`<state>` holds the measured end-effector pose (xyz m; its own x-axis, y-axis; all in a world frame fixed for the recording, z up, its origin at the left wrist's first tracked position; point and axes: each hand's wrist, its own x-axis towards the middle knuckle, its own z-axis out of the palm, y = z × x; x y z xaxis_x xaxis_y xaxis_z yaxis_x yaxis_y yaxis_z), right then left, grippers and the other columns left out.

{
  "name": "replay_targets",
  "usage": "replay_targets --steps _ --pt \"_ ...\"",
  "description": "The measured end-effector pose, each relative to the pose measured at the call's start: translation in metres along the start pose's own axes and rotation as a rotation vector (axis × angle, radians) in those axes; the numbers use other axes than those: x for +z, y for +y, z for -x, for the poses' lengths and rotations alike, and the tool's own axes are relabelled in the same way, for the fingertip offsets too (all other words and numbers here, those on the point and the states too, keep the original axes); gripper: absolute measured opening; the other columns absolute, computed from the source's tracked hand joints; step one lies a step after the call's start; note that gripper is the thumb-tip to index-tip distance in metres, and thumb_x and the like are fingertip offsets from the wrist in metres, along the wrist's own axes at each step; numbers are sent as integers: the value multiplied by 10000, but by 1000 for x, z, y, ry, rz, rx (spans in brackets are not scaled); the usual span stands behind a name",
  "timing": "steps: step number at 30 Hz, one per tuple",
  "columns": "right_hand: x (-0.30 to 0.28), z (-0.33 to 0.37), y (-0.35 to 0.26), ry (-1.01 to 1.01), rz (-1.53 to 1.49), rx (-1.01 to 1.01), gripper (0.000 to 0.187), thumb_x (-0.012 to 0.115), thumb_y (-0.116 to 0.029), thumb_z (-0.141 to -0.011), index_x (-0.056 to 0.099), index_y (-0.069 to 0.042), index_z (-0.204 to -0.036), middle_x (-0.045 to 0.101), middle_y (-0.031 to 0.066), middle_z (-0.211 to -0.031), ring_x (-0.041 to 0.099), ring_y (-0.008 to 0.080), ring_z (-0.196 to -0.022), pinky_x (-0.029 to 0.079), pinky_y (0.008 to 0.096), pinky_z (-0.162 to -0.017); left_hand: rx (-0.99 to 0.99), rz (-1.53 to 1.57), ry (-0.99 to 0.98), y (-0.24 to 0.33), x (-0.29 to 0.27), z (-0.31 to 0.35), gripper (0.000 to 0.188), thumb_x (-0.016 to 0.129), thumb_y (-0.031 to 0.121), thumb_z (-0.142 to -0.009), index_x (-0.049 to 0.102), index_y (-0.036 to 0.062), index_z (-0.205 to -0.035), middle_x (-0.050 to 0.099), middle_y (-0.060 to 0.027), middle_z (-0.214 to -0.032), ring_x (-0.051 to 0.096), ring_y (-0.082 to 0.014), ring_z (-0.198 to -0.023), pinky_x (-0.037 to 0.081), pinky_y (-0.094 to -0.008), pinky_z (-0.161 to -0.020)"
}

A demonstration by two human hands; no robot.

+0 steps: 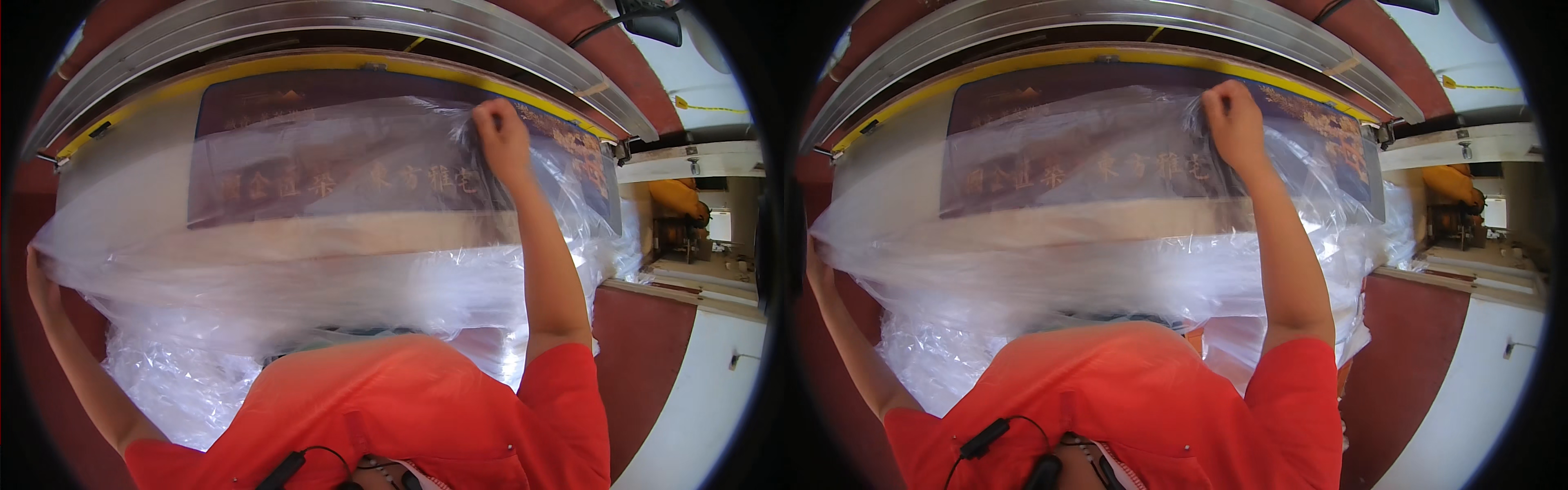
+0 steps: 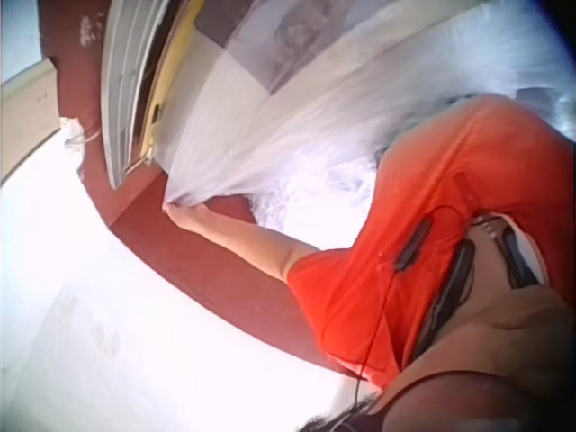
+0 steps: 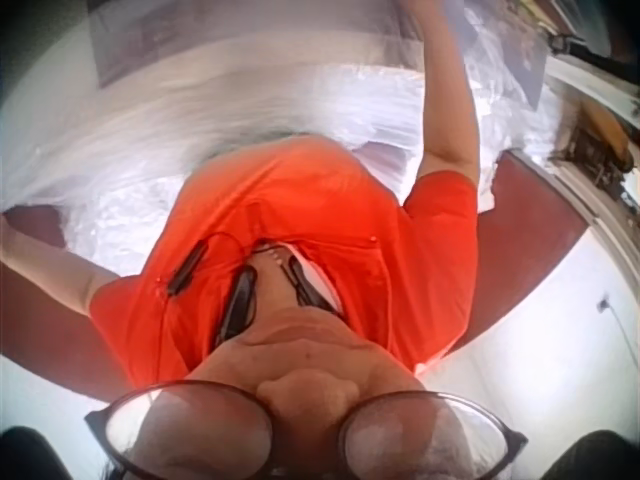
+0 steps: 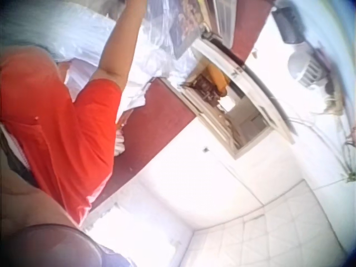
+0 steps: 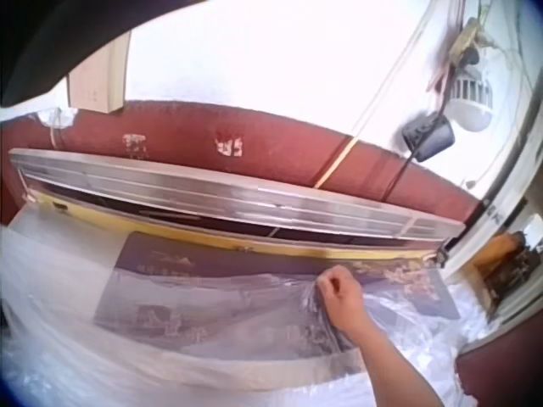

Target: The person wraps a large, flat rectangular object with a clear plastic sheet. They repeatedly smooth the plastic over the surface, pull it taut, and fold the edges over the sides of the object to secure the wrapping.

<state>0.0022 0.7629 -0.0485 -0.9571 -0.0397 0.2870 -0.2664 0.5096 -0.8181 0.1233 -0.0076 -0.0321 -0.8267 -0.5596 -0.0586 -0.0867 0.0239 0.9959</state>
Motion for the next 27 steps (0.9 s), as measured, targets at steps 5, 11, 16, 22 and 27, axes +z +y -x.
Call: replay_targets --steps 5,11,16,22,27 --pt "-24 18 24 138 79 299 176 489 -213 -818 457 -65 -730 423 -14 -538 353 25 -473 276 178 -413 352 -905 293 -48 74 -73 409 407 368 -834 556 -11 -868 581 -98 -798 532 -188 -735 400 -297 -677" --pt "-56 -66 68 425 409 221 289 575 -313 -743 560 -26 -720 528 38 -589 478 104 -542 389 236 -517 329 -843 409 -69 162 -164 559 437 530 -740 578 25 -933 589 -154 -877 542 -304 -847 398 -356 -741" --pt "-61 -55 94 592 472 439 426 640 -445 -622 552 -35 -696 589 132 -715 566 254 -710 421 316 -689 21 -1021 459 -59 247 -127 749 447 630 -665 551 -51 -961 540 -200 -1002 506 -315 -956 378 -358 -816" --pt "-45 -57 85 674 476 509 477 409 -482 -759 560 -36 -836 575 181 -866 530 330 -852 391 384 -751 196 -1135 267 -95 171 -188 643 350 522 -753 551 -62 -931 538 -216 -989 506 -302 -957 374 -368 -809" --pt "-44 -55 86 623 495 530 463 304 -409 -772 543 -44 -930 533 211 -952 473 379 -924 351 414 -797 20 -902 365 -115 152 -213 478 349 373 -782 559 -47 -873 564 -190 -929 540 -267 -882 411 -356 -730"
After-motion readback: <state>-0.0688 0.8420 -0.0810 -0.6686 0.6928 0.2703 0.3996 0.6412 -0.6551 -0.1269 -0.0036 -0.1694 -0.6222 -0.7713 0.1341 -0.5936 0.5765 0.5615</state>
